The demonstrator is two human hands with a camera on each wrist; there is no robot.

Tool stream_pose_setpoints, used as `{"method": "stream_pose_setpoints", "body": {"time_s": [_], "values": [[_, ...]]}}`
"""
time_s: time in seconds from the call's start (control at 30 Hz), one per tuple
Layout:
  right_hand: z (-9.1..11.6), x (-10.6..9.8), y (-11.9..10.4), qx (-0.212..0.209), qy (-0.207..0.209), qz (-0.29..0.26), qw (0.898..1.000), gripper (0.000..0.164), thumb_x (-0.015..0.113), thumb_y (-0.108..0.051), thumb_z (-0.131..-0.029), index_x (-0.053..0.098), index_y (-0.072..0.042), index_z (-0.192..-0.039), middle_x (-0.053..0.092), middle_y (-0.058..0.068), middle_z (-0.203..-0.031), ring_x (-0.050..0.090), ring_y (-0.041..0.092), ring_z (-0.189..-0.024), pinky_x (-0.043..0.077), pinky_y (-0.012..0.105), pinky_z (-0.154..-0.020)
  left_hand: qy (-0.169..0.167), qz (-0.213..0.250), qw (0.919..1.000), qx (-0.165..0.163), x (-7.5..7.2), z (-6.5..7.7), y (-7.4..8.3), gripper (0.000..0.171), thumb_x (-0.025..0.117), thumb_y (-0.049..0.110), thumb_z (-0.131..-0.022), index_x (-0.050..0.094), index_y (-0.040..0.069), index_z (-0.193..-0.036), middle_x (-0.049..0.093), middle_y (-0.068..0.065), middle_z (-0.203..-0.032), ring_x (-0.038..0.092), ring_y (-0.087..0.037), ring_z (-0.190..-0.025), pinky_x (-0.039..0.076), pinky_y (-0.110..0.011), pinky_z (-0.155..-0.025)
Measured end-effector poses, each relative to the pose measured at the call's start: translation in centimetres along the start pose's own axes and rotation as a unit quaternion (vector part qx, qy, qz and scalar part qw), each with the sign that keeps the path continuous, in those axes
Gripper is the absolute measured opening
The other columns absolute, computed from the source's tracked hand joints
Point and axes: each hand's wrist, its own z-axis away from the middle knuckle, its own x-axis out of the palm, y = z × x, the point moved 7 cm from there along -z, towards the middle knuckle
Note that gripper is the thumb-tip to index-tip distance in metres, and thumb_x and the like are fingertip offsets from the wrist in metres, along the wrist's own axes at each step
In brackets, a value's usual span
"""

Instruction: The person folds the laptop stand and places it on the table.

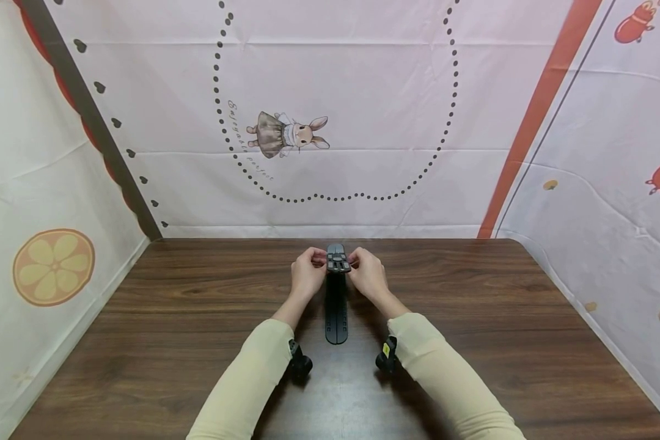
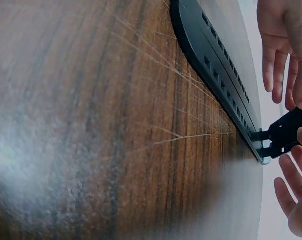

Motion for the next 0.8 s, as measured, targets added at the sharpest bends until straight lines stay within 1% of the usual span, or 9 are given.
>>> {"method": "stream_pose_setpoints", "body": {"time_s": [0.1, 0.2, 0.43, 0.7, 0.8], "values": [[-0.06, -0.01, 0.10, 0.014, -0.003, -0.012, 1.000, 0.019, 0.068, -0.006, -0.078, 0.060, -0.010, -0.094, 0.066, 0.003, -0.095, 0.065, 0.017, -0.085, 0.050, 0.038, -0.076, -0.005, -0.001, 1.0000, 0.000, -0.04, -0.02, 0.01, 0.012, 0.065, 0.004, -0.081, 0.067, 0.010, -0.091, 0.069, -0.004, -0.083, 0.064, -0.017, -0.077, 0.052, -0.030, -0.072], [-0.17, 0.04, 0.13, 0.019, -0.007, -0.023, 1.000, 0.021, 0.066, -0.006, -0.079, 0.061, -0.013, -0.099, 0.065, 0.001, -0.100, 0.065, 0.016, -0.087, 0.051, 0.037, -0.078, -0.008, -0.007, 0.9999, -0.001, -0.14, -0.03, 0.04, 0.011, 0.066, 0.006, -0.081, 0.068, 0.011, -0.091, 0.069, -0.003, -0.084, 0.064, -0.016, -0.078, 0.052, -0.031, -0.072], [-0.15, -0.13, -0.29, -0.009, -0.018, -0.035, 0.999, 0.017, 0.066, -0.015, -0.084, 0.063, -0.013, -0.100, 0.064, 0.000, -0.103, 0.066, 0.016, -0.089, 0.052, 0.036, -0.078, -0.016, -0.013, 0.9998, 0.002, -0.34, -0.19, -0.19, 0.013, 0.067, 0.006, -0.080, 0.070, 0.011, -0.092, 0.070, -0.004, -0.087, 0.065, -0.017, -0.081, 0.053, -0.030, -0.071], [-0.06, -0.34, -0.12, -0.028, -0.032, -0.012, 0.999, 0.018, 0.067, -0.009, -0.082, 0.064, -0.012, -0.099, 0.066, 0.002, -0.101, 0.066, 0.017, -0.088, 0.051, 0.037, -0.079, -0.050, -0.023, 0.9985, -0.003, -0.32, 0.04, 0.09, 0.014, 0.069, 0.013, -0.082, 0.070, 0.014, -0.096, 0.069, -0.003, -0.091, 0.065, -0.018, -0.085, 0.052, -0.032, -0.075], [0.02, -0.35, -0.10, -0.035, -0.041, 0.000, 0.999, 0.017, 0.067, -0.011, -0.082, 0.064, -0.013, -0.098, 0.066, 0.002, -0.100, 0.066, 0.016, -0.087, 0.051, 0.036, -0.079, -0.059, -0.026, 0.9979, -0.001, -0.31, 0.21, 0.14, 0.014, 0.069, 0.014, -0.082, 0.070, 0.013, -0.097, 0.069, -0.003, -0.091, 0.065, -0.017, -0.086, 0.052, -0.031, -0.075]]}}
